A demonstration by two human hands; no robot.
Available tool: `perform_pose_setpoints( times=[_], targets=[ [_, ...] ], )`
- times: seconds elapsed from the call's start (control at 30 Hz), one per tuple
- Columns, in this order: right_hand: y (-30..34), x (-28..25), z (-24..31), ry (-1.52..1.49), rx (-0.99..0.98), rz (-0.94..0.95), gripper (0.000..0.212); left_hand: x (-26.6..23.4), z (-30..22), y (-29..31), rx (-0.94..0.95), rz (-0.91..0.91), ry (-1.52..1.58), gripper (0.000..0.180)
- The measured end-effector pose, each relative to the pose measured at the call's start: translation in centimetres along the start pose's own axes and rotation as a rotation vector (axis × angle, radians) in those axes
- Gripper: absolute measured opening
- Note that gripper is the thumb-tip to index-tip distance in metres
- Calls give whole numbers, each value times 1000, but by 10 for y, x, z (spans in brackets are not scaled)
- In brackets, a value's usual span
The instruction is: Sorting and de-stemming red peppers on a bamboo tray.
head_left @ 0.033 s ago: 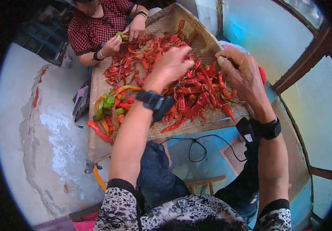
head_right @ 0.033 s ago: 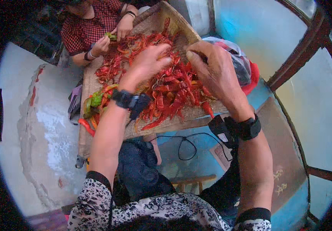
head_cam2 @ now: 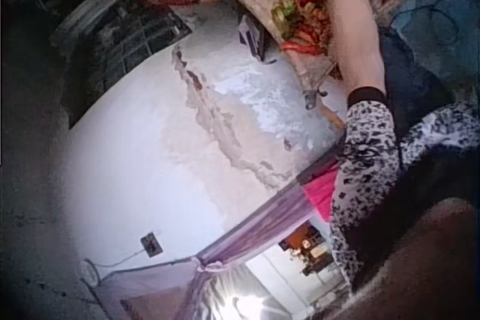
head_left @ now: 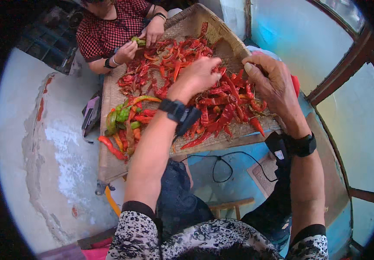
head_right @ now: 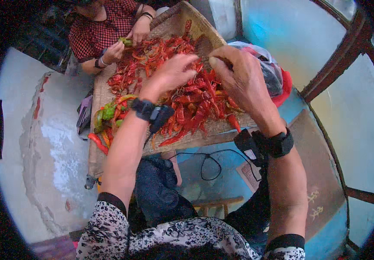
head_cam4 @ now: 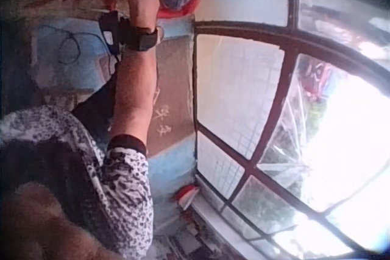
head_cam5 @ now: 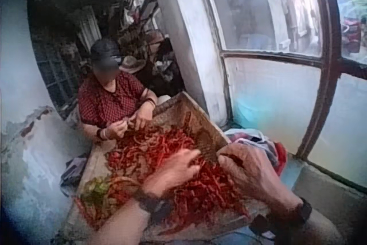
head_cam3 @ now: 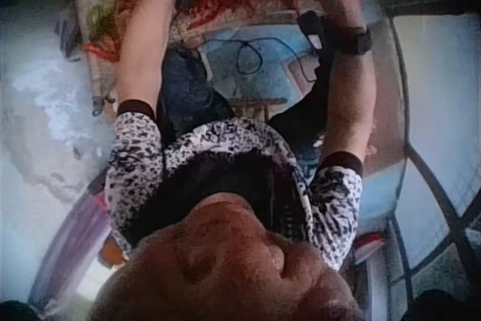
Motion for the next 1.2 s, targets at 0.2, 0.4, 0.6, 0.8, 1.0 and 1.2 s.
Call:
perform_pose_setpoints(
  times=[0.2, 0.4, 0.6, 0.8, 1.0, 1.2],
  targets=[
    [-5, -4, 5, 4, -16, -25, 19, 15, -15, 12, -34, 60, 48, 26],
    [2, 0, 5, 98, -48, 6, 16, -25, -4, 71, -193, -253, 130, 16],
    [9, 39, -4, 185, -87, 170, 14, -31, 18, 100, -334, -383, 369, 14],
    [15, 76, -8, 198, -41, 294, 25, -56, 20, 111, -274, -553, 260, 19],
    [9, 88, -3, -43, 50, 233, 35, -55, 14, 107, -289, -487, 376, 17],
    [3, 81, 11, -122, -62, 105, 20, -51, -16, 99, -103, -462, 283, 23]
  ],
)
Point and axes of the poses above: each hand's wrist, its own y-axis away from the middle knuckle, its own x-axis out of the palm, z = x × y, the point moved 10 cm from there along -y, towards the middle knuckle, and after that the axes turned 9 degrees about -y, right-handed, at the moved point
